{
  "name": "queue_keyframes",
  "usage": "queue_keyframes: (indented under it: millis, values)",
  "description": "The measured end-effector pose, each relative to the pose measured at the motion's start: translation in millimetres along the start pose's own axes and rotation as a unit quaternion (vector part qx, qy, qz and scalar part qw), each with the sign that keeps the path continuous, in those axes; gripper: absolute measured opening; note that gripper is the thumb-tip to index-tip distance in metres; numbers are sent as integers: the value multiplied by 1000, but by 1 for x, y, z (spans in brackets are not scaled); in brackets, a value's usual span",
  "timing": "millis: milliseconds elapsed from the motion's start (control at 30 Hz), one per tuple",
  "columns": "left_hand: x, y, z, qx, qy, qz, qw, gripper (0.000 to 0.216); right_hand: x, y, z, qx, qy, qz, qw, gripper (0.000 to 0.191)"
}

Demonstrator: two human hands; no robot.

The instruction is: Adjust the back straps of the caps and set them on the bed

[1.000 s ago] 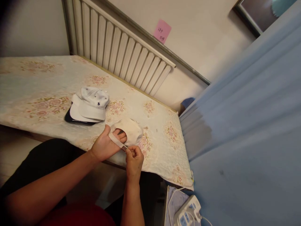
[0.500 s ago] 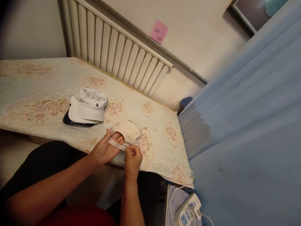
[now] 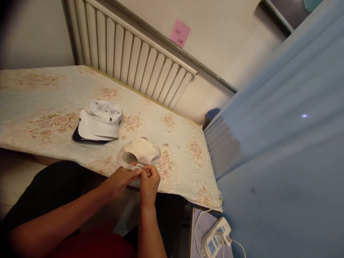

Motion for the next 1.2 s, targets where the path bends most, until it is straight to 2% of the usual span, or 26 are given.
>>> queue_keyframes:
  millis: [67, 267, 467, 667, 833, 1067, 1200]
  values:
    - [1, 3, 0, 1, -3, 12, 1000, 19, -2, 0, -5, -5, -4, -16, 1000, 8]
    - [8, 7, 0, -17, 19, -15, 1000, 14, 0, 9, -12, -25, -1, -63, 998, 14]
    - [11, 7, 4, -34, 34, -18, 999, 11, 1, 20, -5, 15, -6, -43, 999, 18]
    - [10, 2, 11, -8, -1, -33, 999, 21, -1, 20, -5, 43, -2, -28, 999, 17]
    - [10, -3, 15, 36, -29, -50, 998, 19, -2, 20, -8, 45, 2, -33, 998, 17]
    - [10, -4, 16, 51, -40, -41, 997, 17, -4, 19, -11, 43, 9, -31, 999, 16]
    - [12, -7, 14, 62, -40, -72, 995, 26, -4, 18, -10, 48, 7, -37, 998, 17]
Point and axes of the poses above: each hand's wrist, its own x-axis towards the middle knuckle, its own y-axis out of the back of the hand, z = x × y, the point moved 9 cm from there along x, towards the middle knuckle, and after that the axes turned 1 degree about x, right-handed, at the moved point
